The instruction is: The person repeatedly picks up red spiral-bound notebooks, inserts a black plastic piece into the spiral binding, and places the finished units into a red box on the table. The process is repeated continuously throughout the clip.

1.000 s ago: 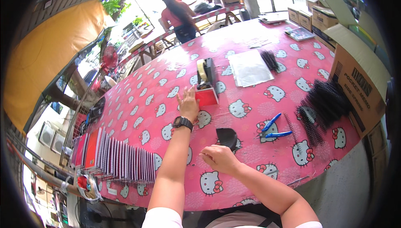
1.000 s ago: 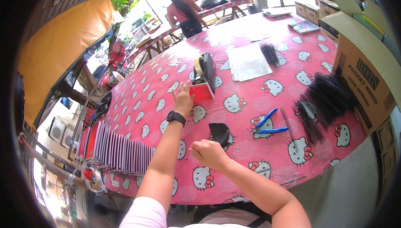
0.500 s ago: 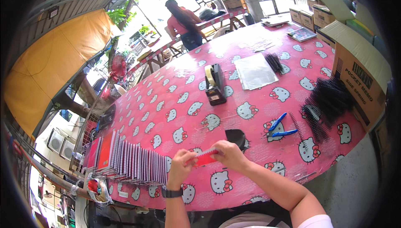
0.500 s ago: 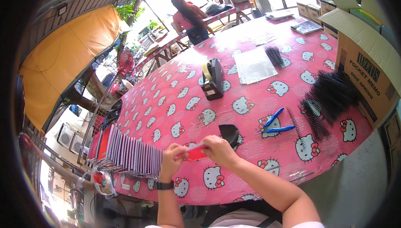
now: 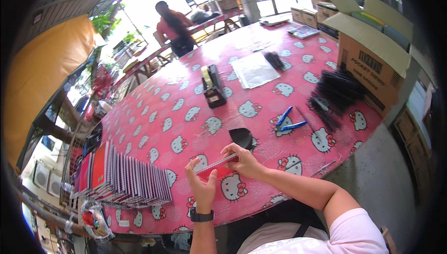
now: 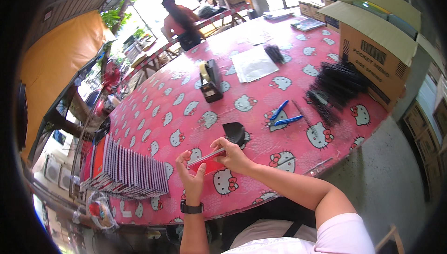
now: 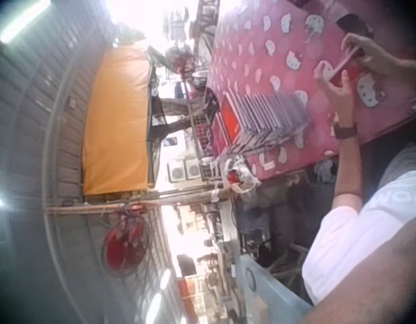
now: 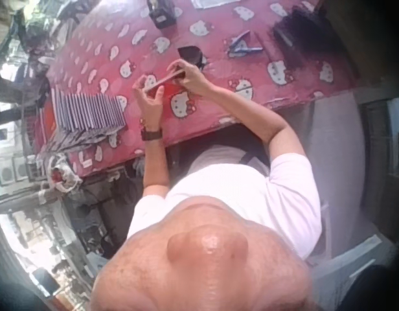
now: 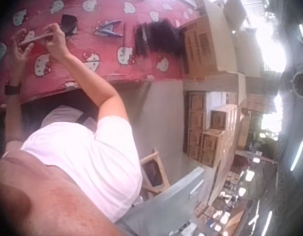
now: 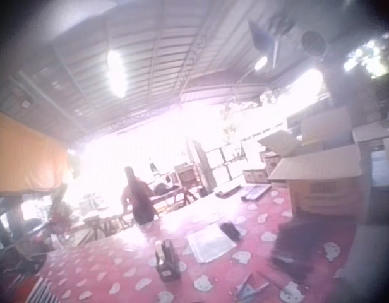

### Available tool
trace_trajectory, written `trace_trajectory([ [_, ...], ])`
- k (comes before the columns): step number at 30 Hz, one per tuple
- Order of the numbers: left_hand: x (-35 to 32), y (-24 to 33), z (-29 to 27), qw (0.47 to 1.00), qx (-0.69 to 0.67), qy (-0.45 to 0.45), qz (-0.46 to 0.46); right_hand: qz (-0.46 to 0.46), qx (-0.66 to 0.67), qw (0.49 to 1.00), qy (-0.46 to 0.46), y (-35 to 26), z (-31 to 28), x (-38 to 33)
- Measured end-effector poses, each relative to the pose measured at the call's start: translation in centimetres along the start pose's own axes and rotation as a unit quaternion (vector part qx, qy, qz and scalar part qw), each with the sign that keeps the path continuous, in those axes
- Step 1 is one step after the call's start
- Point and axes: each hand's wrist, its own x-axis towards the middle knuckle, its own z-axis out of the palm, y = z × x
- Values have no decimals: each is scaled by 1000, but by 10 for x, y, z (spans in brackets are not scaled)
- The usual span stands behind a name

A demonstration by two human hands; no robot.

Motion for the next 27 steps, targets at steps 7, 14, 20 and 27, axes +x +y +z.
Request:
trace_trajectory([
  [7, 13, 14, 52, 979, 27, -145, 144, -7, -109, 993, 41, -21, -34, -13],
  [14, 55, -3, 51, 978, -3, -114, 173, 5, -427, 856, 291, -50, -199, -6],
  [20, 63, -33, 22, 991, 42, -72, 107, 75, -595, 764, 236, -13, -230, 1],
  [27, 61, -52, 27, 991, 95, -59, 79, -21, -439, 894, 83, -61, -100, 45],
])
